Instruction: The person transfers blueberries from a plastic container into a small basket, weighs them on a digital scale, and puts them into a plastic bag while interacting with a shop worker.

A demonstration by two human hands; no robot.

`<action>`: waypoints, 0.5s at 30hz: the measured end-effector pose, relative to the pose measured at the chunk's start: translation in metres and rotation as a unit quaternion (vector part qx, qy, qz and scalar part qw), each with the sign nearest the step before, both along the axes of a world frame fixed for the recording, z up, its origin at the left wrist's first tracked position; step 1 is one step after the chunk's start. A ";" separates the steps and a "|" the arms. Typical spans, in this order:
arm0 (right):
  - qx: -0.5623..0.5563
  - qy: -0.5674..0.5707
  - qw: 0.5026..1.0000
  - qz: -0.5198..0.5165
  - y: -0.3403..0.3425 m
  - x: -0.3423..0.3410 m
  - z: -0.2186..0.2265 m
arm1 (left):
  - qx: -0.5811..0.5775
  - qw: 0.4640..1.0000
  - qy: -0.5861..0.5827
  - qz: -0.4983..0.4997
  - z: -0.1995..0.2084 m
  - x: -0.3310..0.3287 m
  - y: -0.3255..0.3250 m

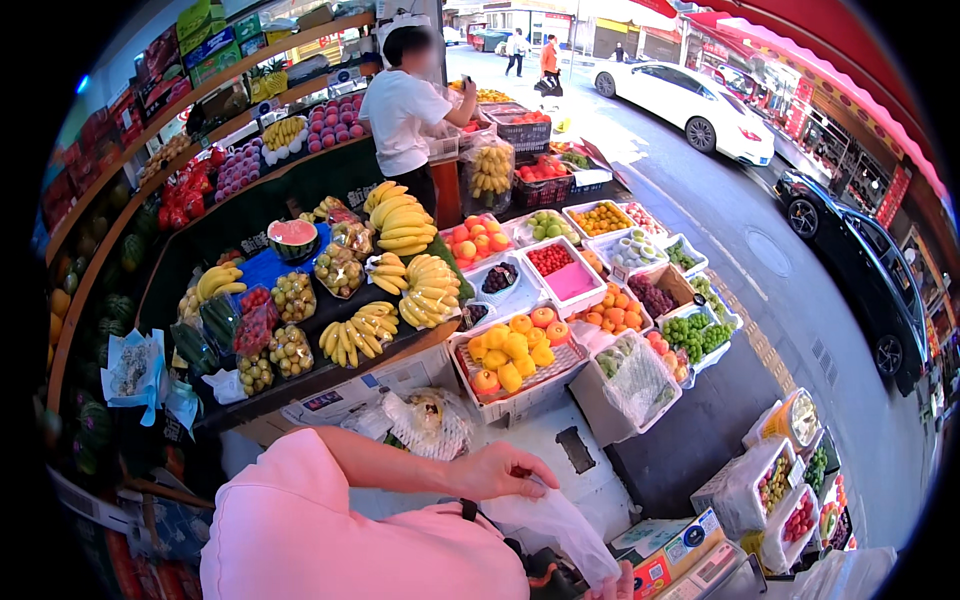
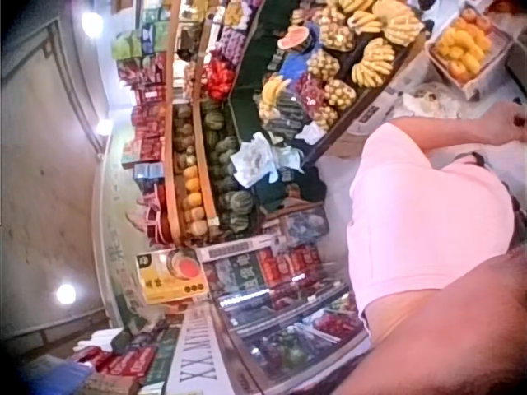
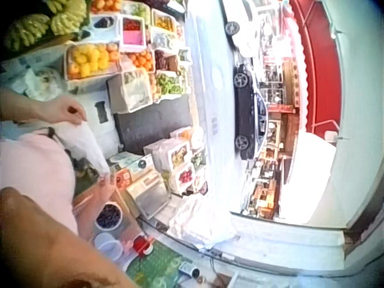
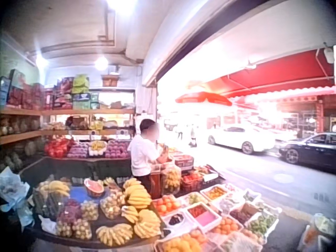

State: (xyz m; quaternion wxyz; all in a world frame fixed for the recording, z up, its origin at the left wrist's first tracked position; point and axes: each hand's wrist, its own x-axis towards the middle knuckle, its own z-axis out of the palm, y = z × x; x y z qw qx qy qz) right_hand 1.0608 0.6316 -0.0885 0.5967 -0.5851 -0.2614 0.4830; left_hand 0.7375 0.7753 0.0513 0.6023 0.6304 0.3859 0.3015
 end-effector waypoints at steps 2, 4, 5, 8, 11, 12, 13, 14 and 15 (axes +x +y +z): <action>-0.019 0.052 0.998 -0.038 0.002 -0.002 0.022 | -0.008 1.000 -0.006 0.000 0.001 -0.003 0.002; 0.070 0.020 0.996 -0.057 0.005 -0.007 0.025 | -0.015 1.000 -0.016 0.005 -0.004 -0.006 0.003; 0.077 -0.002 0.995 -0.056 0.005 -0.008 0.026 | -0.019 1.000 -0.021 0.006 -0.007 -0.007 0.002; 0.033 -0.051 0.997 -0.049 0.005 -0.003 0.033 | -0.047 0.998 -0.045 0.019 -0.006 -0.010 0.001; 0.009 -0.112 0.993 -0.032 0.007 -0.003 0.036 | -0.033 0.997 -0.064 0.026 -0.015 -0.014 0.005; 0.002 -0.137 0.990 -0.028 0.007 -0.003 0.037 | -0.040 0.996 -0.070 0.029 -0.016 -0.015 0.004; -0.004 -0.165 0.986 -0.025 0.006 -0.003 0.039 | -0.046 0.996 -0.075 0.031 -0.017 -0.015 0.004; -0.010 -0.194 0.981 -0.021 0.007 -0.004 0.040 | -0.051 0.995 -0.081 0.034 -0.018 -0.016 0.005; -0.018 -0.227 0.974 -0.019 0.007 -0.004 0.041 | -0.061 0.994 -0.086 0.019 -0.022 -0.017 0.005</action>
